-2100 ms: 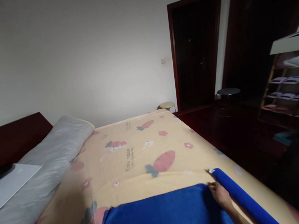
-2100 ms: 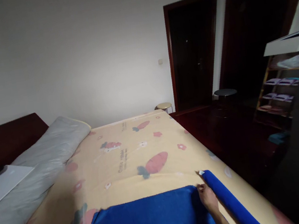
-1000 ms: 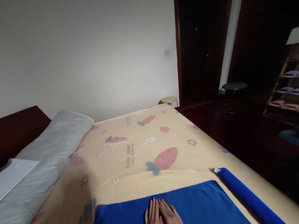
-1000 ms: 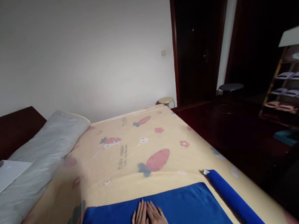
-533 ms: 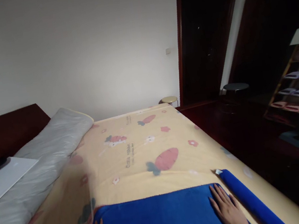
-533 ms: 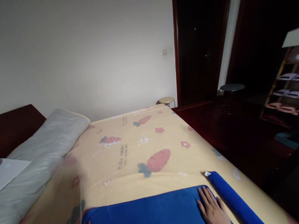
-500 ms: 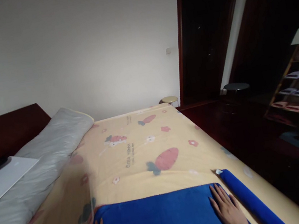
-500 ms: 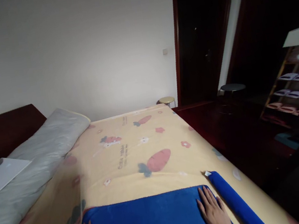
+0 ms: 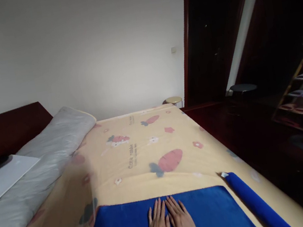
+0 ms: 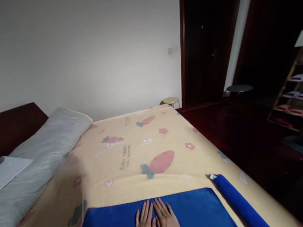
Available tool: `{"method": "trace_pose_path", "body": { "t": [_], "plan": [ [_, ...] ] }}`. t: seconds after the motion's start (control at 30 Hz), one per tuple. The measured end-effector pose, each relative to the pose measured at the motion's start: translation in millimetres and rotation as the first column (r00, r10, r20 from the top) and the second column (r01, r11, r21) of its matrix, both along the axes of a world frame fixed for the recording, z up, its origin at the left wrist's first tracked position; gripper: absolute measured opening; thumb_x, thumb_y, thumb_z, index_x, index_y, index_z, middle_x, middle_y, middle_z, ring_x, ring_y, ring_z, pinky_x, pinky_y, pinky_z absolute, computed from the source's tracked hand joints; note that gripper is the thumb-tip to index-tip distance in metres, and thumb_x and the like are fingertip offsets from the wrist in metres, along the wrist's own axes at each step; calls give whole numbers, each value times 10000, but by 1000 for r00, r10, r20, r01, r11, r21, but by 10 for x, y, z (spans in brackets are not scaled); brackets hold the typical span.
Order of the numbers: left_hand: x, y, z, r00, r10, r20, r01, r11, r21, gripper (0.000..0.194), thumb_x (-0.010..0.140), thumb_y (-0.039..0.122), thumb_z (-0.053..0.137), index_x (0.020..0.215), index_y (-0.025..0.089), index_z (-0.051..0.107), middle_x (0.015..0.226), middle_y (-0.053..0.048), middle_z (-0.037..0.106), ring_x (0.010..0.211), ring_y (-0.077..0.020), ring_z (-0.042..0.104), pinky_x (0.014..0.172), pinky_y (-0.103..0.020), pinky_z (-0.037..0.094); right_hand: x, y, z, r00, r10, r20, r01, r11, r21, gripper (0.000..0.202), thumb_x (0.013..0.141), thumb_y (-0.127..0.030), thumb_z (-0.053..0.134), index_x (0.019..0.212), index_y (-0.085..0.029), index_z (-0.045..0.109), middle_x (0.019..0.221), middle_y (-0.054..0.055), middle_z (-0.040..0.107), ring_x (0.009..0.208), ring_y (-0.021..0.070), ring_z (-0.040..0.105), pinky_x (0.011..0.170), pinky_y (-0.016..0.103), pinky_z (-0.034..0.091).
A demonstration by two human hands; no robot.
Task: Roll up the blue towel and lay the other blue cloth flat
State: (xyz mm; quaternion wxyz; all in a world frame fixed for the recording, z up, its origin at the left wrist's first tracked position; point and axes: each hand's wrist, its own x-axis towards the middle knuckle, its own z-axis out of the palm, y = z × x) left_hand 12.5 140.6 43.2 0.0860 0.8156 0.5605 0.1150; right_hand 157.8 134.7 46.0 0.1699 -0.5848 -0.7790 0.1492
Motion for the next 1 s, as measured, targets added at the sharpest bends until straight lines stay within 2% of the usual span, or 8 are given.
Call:
{"method": "trace_pose_path", "body": {
  "t": [0.2, 0.33, 0.43, 0.53, 0.63, 0.77, 0.9, 1.0],
  "plan": [
    [-1070, 296, 227, 929, 329, -169, -337, 941, -18, 546, 938, 445, 204, 1465, 304, 203, 1591, 10, 226, 1472, -186, 215, 1203, -498, 225, 1155, 19, -64, 932, -332, 144, 331, 943, 31, 598, 926, -524, 272, 1462, -259, 287, 1544, 28, 296, 1438, 225, 268, 1182, 517, 229],
    [-1917, 334, 141, 740, 600, -304, -611, 789, 71, 636, 916, 482, 157, 1489, 208, 130, 1606, -28, 195, 1479, -190, 191, 1196, -470, 226, 1966, -112, -203, 841, -488, 233, 483, 872, 85, 700, 889, -567, 258, 1475, -187, 273, 1560, 46, 272, 1453, 223, 216, 1181, 490, 239],
    [-2358, 315, 54, 688, 620, -376, -625, 770, 126, 680, 897, 486, 192, 1494, 168, 124, 1607, -30, 179, 1474, -165, 204, 1209, -398, 191, 2259, -154, -289, 849, -471, 240, 460, 882, 104, 742, 875, -583, 255, 1465, -137, 301, 1545, 68, 308, 1439, 218, 255, 1167, 453, 286],
    [-2491, 319, 77, 675, 612, -411, -622, 772, 129, 685, 892, 463, 239, 1478, 114, 192, 1594, -64, 204, 1462, -182, 247, 1202, -395, 215, 2360, -118, -343, 842, -470, 264, 446, 883, 149, 745, 865, -570, 273, 1444, -106, 346, 1519, 91, 351, 1416, 239, 313, 1156, 460, 309],
    [-2231, 307, 207, 688, 609, -394, -608, 781, 146, 628, 895, 397, 259, 1455, 114, 259, 1571, -77, 263, 1453, -220, 276, 1202, -484, 208, 2247, -49, -339, 820, -499, 279, 445, 864, 236, 662, 863, -450, 305, 1391, -69, 432, 1479, 138, 406, 1385, 288, 369, 1163, 518, 282],
    [-1250, 159, 225, 898, 390, -203, -361, 918, 166, 539, 931, 352, 189, 1453, 225, 217, 1571, -1, 234, 1450, -195, 277, 1183, -497, 274, 1418, 3, -276, 917, -338, 213, 260, 909, 327, 608, 818, -131, 257, 1398, -174, 438, 1495, 54, 397, 1399, 230, 348, 1184, 510, 252],
    [-158, -92, -161, 992, 121, -26, -117, 984, 136, 504, 929, 327, 285, 1430, 336, 235, 1515, 46, 360, 1396, -171, 385, 1151, -425, 371, 235, -68, -318, 987, -116, 111, 90, 973, 214, 623, 821, -105, 301, 1427, -230, 378, 1499, 21, 371, 1387, 202, 370, 1131, 442, 369],
    [101, -265, -457, 993, 113, 35, -116, 988, 103, 489, 912, 389, 361, 1397, 371, 303, 1473, 55, 426, 1344, -190, 463, 1114, -427, 428, -70, -203, -435, 993, -88, 83, 78, 990, 119, 543, 870, -227, 366, 1411, -248, 405, 1485, 31, 391, 1368, 231, 400, 1111, 437, 394]
  ]
}}
